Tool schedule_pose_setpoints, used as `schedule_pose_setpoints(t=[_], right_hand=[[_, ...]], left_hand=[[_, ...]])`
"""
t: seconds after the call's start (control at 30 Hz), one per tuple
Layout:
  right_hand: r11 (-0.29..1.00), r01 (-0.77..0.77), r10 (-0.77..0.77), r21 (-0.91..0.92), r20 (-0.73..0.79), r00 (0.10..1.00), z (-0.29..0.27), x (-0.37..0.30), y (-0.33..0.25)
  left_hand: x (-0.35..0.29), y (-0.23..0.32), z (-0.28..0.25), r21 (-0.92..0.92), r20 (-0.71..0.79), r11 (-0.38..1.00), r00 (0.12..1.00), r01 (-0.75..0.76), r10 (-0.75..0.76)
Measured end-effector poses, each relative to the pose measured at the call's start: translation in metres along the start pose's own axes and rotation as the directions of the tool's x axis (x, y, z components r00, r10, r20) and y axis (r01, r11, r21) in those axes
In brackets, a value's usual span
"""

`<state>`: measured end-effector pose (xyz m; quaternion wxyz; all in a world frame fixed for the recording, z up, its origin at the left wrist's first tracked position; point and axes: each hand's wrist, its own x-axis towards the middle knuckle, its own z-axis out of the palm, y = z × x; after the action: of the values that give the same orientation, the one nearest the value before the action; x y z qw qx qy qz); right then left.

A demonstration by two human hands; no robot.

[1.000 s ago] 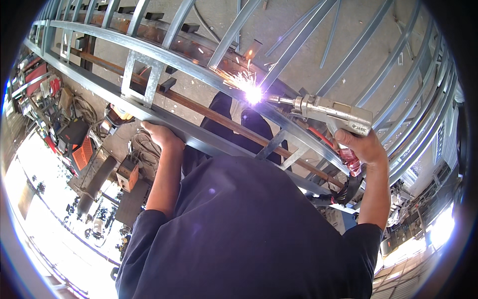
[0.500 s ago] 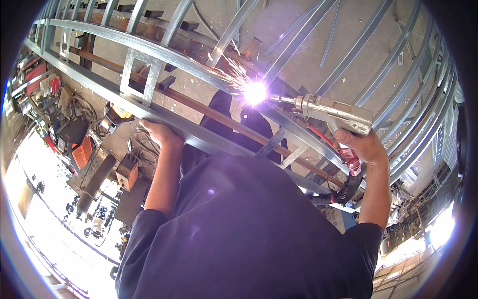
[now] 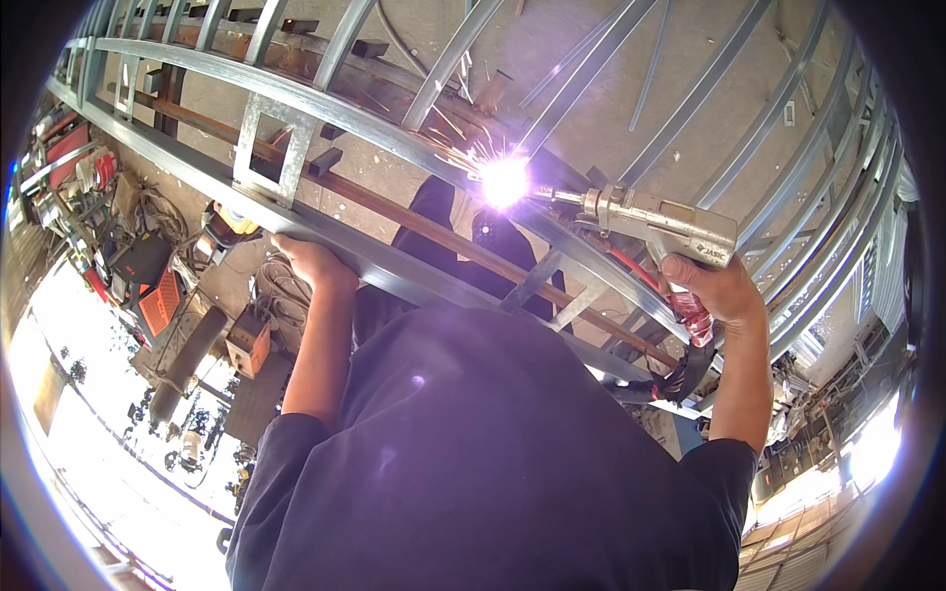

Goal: The person welds a large metal frame using a handheld welding torch. They move along the frame, applying welds at multiple joints and seams while holding the torch with one hand and stabilizing the frame with the other. The process generates bright sparks and smoke throughout.

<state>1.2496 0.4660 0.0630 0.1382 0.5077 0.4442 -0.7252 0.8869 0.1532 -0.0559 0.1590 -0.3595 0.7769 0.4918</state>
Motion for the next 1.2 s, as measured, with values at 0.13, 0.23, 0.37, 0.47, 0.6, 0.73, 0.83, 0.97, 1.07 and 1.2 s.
schedule_pose_setpoints(t=[0.13, 0.23, 0.37, 0.47, 0.6, 0.73, 0.83, 0.97, 1.07, 1.2], right_hand=[[0.999, 0.033, -0.033, 0.013, 0.008, 0.999, 0.0, -0.001, 0.001], [0.998, 0.067, -0.068, 0.017, 0.018, 0.998, -0.001, -0.001, 0.005], [0.998, 0.067, -0.067, 0.012, 0.031, 0.997, -0.008, -0.004, 0.017], [0.987, 0.114, -0.114, 0.115, -0.014, 0.993, -0.01, -0.015, 0.021], [0.992, 0.119, -0.115, 0.047, -0.084, 0.99, -0.031, -0.034, 0.037], [0.995, 0.096, -0.092, 0.028, -0.113, 0.989, -0.046, -0.048, 0.058], [0.994, 0.099, -0.096, 0.039, -0.081, 0.992, -0.049, -0.052, 0.061], [0.996, 0.09, -0.089, 0.009, -0.071, 0.994, -0.053, -0.053, 0.065], [0.996, 0.084, -0.085, -0.011, -0.06, 0.995, -0.054, -0.049, 0.071], [0.996, 0.085, -0.085, -0.007, -0.051, 0.995, -0.055, -0.049, 0.07]], left_hand=[[-0.004, 0.003, 0.002, -0.004, 0.009, 1.0, 1.0, -0.001, 0.001], [-0.007, 0.004, 0.002, -0.023, 0.022, 1.0, 1.0, -0.009, 0.01], [-0.014, 0.008, 0.006, -0.016, 0.019, 1.0, 1.0, -0.002, 0.003], [-0.009, 0.006, 0.006, -0.033, 0.01, 0.999, 1.0, -0.001, 0.002], [0.007, -0.003, 0.0, -0.093, 0.048, 0.995, 0.998, -0.033, 0.038], [0.011, -0.002, 0.001, -0.084, 0.061, 0.996, 0.997, -0.043, 0.048], [0.007, -0.001, 0.003, -0.05, 0.026, 0.996, 0.997, -0.072, 0.073], [0.024, -0.007, -0.001, -0.076, 0.048, 0.994, 0.996, -0.075, 0.078], [0.026, -0.007, -0.001, -0.079, 0.044, 0.993, 0.995, -0.084, 0.088], [-0.012, 0.006, 0.012, -0.052, 0.026, 0.987, 0.988, -0.15, 0.152]])
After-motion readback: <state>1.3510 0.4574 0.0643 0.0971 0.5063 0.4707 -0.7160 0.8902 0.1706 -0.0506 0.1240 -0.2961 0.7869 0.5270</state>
